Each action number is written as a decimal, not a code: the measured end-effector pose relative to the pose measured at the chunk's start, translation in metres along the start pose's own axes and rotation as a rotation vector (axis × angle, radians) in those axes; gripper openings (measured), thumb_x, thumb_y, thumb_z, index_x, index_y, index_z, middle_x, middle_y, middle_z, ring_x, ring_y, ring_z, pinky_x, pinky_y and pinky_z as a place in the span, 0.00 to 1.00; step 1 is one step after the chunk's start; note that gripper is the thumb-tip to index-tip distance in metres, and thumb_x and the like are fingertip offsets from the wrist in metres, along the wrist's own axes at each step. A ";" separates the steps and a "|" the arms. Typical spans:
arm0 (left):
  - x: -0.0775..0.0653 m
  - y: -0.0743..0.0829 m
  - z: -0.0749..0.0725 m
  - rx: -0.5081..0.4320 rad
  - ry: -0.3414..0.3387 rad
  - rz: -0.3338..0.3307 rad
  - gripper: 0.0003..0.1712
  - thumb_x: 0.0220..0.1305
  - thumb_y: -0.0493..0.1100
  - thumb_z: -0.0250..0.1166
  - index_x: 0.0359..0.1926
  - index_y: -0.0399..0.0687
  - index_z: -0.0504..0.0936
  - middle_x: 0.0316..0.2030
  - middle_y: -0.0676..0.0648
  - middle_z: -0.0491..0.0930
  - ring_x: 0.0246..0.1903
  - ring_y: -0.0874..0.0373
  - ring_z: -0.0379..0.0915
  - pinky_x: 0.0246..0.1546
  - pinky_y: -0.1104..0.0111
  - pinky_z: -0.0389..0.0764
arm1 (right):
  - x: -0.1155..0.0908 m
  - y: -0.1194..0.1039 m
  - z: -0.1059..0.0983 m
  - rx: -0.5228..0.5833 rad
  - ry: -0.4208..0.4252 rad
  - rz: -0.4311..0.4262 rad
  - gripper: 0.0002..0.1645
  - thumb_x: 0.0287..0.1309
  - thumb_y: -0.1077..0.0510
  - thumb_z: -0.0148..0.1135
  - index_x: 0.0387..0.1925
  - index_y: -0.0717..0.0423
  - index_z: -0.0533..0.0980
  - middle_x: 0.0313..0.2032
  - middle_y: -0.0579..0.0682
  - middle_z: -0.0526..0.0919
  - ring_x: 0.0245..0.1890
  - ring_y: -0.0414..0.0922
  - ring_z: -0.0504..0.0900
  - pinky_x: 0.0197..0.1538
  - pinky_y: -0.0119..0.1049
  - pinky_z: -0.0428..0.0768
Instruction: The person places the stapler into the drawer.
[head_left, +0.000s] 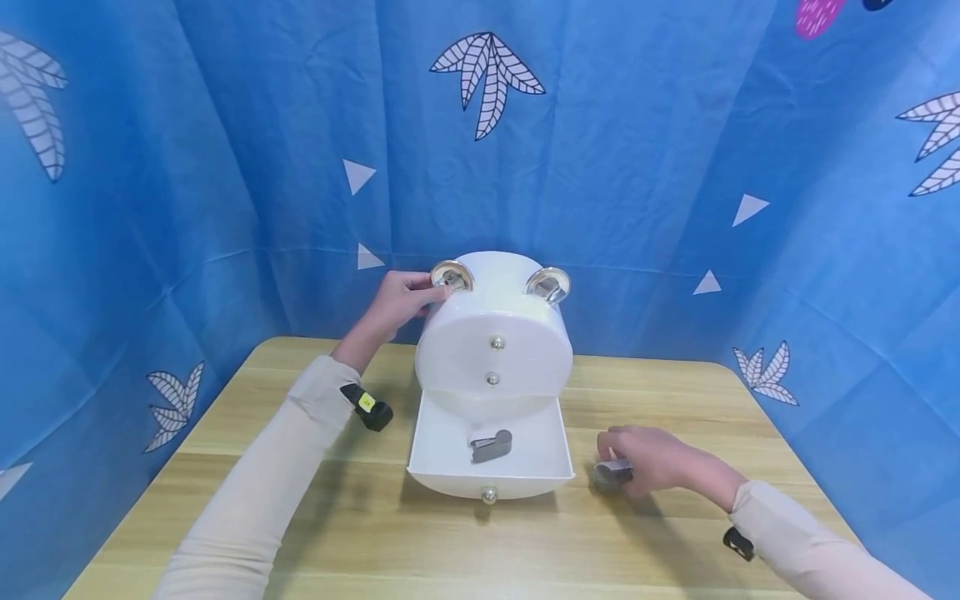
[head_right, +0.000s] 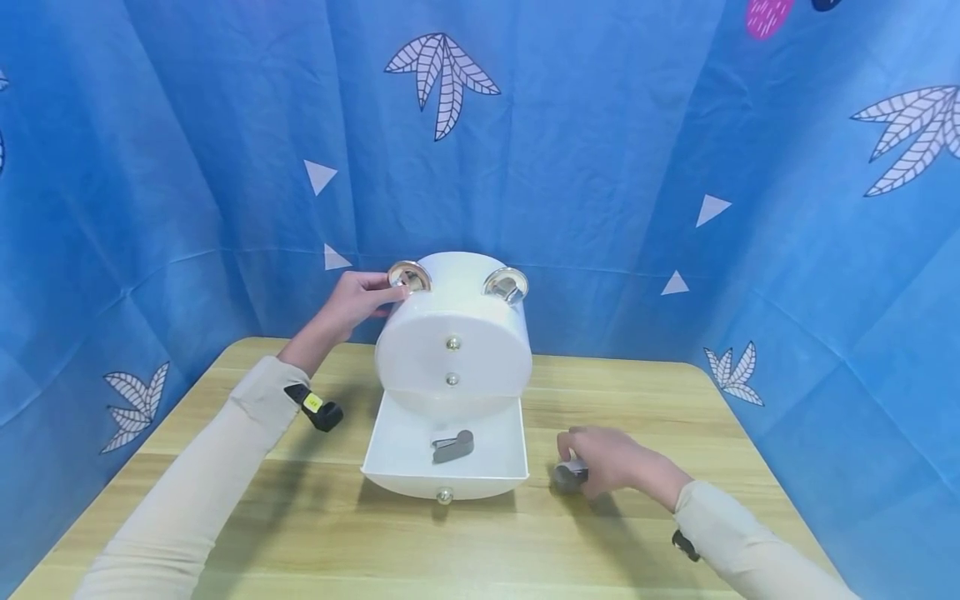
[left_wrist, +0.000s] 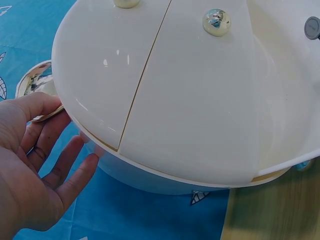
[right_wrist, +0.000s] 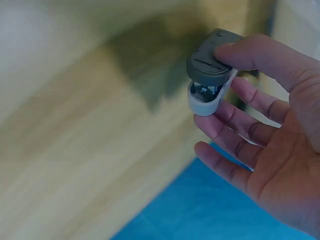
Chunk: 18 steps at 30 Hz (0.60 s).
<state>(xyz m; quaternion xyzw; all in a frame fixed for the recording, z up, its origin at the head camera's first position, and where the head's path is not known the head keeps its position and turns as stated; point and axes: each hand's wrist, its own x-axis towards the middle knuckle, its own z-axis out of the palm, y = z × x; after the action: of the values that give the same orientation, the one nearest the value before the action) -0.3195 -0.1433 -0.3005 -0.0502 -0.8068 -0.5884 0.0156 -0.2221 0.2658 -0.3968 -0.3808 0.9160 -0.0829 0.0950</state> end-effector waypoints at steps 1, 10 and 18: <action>0.000 0.000 0.000 -0.002 0.000 0.000 0.23 0.68 0.45 0.68 0.60 0.40 0.83 0.60 0.39 0.81 0.62 0.46 0.76 0.61 0.49 0.81 | 0.001 -0.001 -0.004 -0.009 0.017 -0.013 0.25 0.32 0.66 0.75 0.36 0.48 0.74 0.31 0.40 0.75 0.27 0.35 0.68 0.27 0.30 0.69; 0.003 -0.001 -0.002 0.008 -0.003 -0.010 0.23 0.68 0.46 0.68 0.60 0.40 0.82 0.61 0.39 0.81 0.62 0.46 0.75 0.61 0.49 0.81 | 0.012 -0.016 -0.051 -0.029 0.111 0.006 0.25 0.35 0.68 0.78 0.37 0.51 0.77 0.32 0.42 0.78 0.29 0.36 0.71 0.29 0.30 0.72; 0.003 0.000 -0.002 0.006 -0.008 -0.012 0.24 0.68 0.46 0.67 0.62 0.40 0.81 0.62 0.39 0.80 0.63 0.45 0.75 0.61 0.49 0.81 | 0.030 -0.041 -0.079 -0.018 0.113 -0.052 0.23 0.39 0.68 0.77 0.38 0.50 0.78 0.33 0.43 0.79 0.31 0.40 0.74 0.32 0.31 0.73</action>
<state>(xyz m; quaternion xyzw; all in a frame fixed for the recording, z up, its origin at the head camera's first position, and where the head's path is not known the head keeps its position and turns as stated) -0.3220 -0.1448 -0.2994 -0.0474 -0.8089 -0.5859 0.0091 -0.2331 0.2220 -0.3146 -0.4001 0.9104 -0.0984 0.0373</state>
